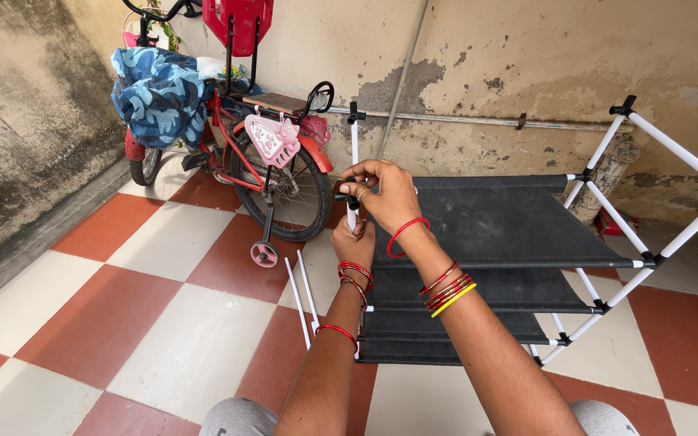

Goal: The person assembles a tiered storage rack by inserting white plastic tubes into black joint connectors and attaching fabric shelf panels.

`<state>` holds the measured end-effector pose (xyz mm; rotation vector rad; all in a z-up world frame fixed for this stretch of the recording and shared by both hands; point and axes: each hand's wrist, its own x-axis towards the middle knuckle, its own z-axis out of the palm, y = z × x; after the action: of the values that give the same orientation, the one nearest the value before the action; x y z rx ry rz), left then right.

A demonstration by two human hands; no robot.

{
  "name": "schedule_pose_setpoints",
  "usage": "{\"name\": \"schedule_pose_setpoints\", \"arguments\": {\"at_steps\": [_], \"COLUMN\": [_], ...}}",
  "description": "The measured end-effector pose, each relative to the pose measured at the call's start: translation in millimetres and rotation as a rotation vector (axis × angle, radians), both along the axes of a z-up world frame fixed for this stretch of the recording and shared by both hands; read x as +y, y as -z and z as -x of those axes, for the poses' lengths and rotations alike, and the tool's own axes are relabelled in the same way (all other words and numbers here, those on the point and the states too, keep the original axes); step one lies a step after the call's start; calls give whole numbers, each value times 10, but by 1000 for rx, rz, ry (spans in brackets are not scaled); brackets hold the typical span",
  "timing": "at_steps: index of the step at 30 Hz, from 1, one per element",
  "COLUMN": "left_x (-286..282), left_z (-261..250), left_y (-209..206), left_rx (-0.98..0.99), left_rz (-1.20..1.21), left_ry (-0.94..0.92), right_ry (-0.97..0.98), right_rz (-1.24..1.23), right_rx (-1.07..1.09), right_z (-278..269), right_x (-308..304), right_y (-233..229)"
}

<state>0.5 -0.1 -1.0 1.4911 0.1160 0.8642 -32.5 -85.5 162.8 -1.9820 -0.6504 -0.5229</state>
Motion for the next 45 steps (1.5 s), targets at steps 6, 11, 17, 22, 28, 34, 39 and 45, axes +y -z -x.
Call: {"name": "schedule_pose_setpoints", "arguments": {"at_steps": [6,11,17,22,28,34,39,45], "left_x": [-5,-4,53,175,515,715,791,804], "left_z": [23,30,-25,218,587,981,1160,1318], "left_y": [-18,-9,30,52,247,252,418,786], "left_rx": [1,-14,-10,-141,-216,-87,-43,137], "left_rz": [-1,5,21,38,251,500,523,440], "left_ry": [8,19,112,172,80,204,224,164], "right_ry": [-40,-59,-127,-181,-225,-215,-183,-108], "right_rz": [-155,-236,-395,-583,-667,-669,-660,-639], "right_rx": [-29,-45,198,333,405,497,553,578], "right_z": [-7,120,251,359,434,575,667,716], "right_x": [22,15,-16,27,192,423,562,616], "right_y": [-21,45,247,525,901,1262,1592,2079]}}
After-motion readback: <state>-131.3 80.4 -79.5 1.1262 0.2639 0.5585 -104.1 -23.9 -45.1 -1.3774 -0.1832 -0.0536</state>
